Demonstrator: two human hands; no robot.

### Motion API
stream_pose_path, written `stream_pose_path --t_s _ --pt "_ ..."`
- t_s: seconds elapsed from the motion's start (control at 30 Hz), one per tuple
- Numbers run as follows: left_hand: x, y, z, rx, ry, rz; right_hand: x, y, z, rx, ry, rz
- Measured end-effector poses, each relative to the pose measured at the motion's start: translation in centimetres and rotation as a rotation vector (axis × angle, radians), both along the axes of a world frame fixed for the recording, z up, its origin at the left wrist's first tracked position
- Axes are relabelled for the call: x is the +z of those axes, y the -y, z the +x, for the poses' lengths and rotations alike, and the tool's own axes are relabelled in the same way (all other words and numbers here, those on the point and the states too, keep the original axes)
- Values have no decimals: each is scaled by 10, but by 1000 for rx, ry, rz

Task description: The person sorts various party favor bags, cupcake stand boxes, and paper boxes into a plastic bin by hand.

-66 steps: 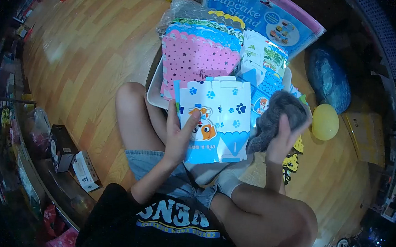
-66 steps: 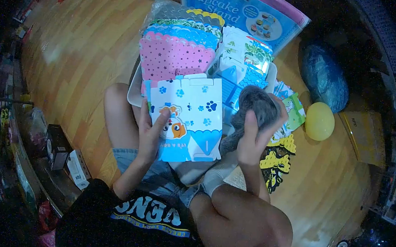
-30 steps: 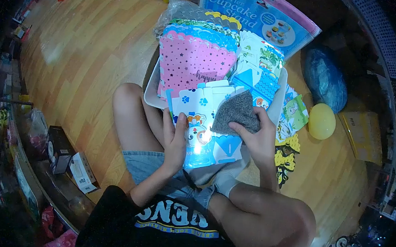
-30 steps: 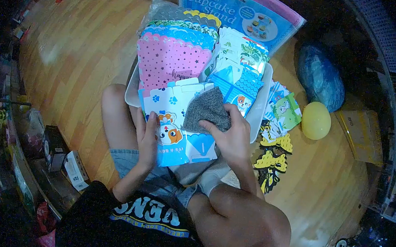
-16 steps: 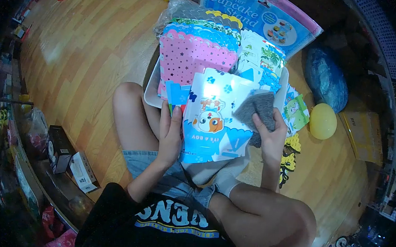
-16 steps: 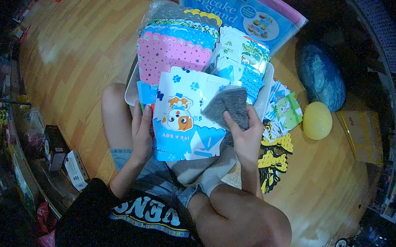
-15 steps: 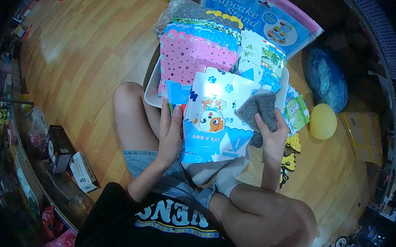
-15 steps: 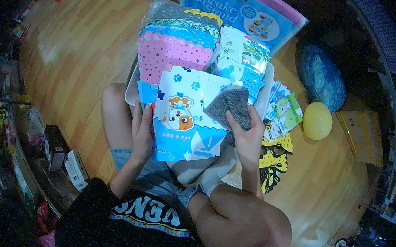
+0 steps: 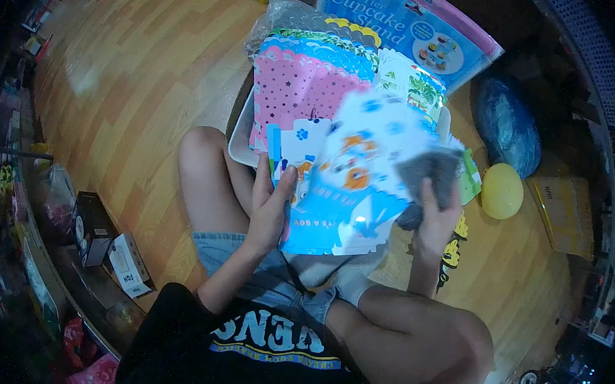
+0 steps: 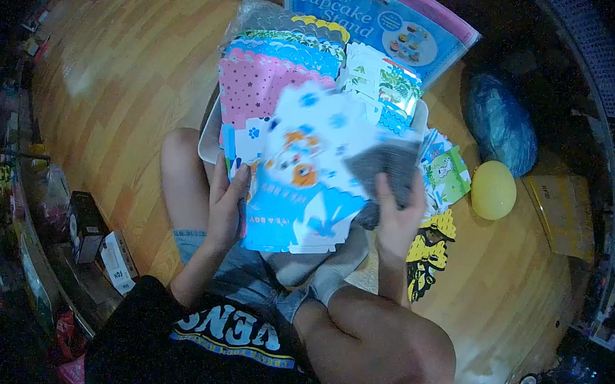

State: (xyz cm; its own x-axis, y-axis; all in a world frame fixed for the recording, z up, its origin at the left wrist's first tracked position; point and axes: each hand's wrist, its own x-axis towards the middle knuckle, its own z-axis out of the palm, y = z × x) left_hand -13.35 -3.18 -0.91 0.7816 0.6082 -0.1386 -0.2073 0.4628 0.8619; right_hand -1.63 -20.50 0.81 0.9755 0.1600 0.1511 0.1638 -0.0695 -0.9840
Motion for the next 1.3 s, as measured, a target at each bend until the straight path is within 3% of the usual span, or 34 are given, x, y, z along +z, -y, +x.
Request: stream_pose_path --t_s 0.03,0.1,0.13,0.17,0.23,0.3,0.4,0.5,0.57,0.6,0.63,0.7,0.73,0.77,0.87,0.93,1.03,1.07,1.13,1.3 --pt "-1 -3 1 2 0 0 -1 6 1 -146 74 38" --pt "-8 -14 1 -68 -25 -151 -4 24 -1 -222 253 165" --pt "-12 -18 0 -103 -55 -175 15 11 -9 117 257 462" --pt "-13 -20 -3 -108 -55 -174 -1 25 13 91 877 47" --pt "-8 -20 -5 -47 -143 -147 31 20 11 429 978 -431" --pt "-6 -20 -3 -39 -136 -188 17 6 7 534 985 -643" --pt "-6 -18 -6 -79 -139 -10 15 -1 5 578 839 -639" --pt "-6 -17 -6 -61 -61 -20 19 8 2 519 731 -592" --pt "-6 -12 -4 -35 -49 10 15 7 -5 109 860 -158" --pt "-7 -9 -4 -5 -39 42 8 2 -8 134 782 66" --pt "-8 -5 -2 -7 -38 41 -4 2 -3 133 783 64" --pt "-10 6 2 15 -39 81 -4 -11 7 674 897 -458" --pt "-14 12 1 11 -109 128 14 -21 -8 787 799 -550" --pt "-47 24 -3 145 24 109 22 -33 -17 916 682 -778" --pt "-12 36 -2 149 0 129 5 -37 -16 899 680 -808" --pt "-9 27 -7 -64 -107 204 0 -31 -9 719 621 -894" --pt "6 27 -12 -51 -22 206 -19 -23 0 425 450 -739" --pt "11 25 -11 -16 25 258 -30 -19 -1 424 449 -737" --pt "9 17 -9 -3 11 312 -44 -11 -9 312 -451 105" --pt "-5 4 2 -46 -72 337 -19 -11 -3 167 -269 112"
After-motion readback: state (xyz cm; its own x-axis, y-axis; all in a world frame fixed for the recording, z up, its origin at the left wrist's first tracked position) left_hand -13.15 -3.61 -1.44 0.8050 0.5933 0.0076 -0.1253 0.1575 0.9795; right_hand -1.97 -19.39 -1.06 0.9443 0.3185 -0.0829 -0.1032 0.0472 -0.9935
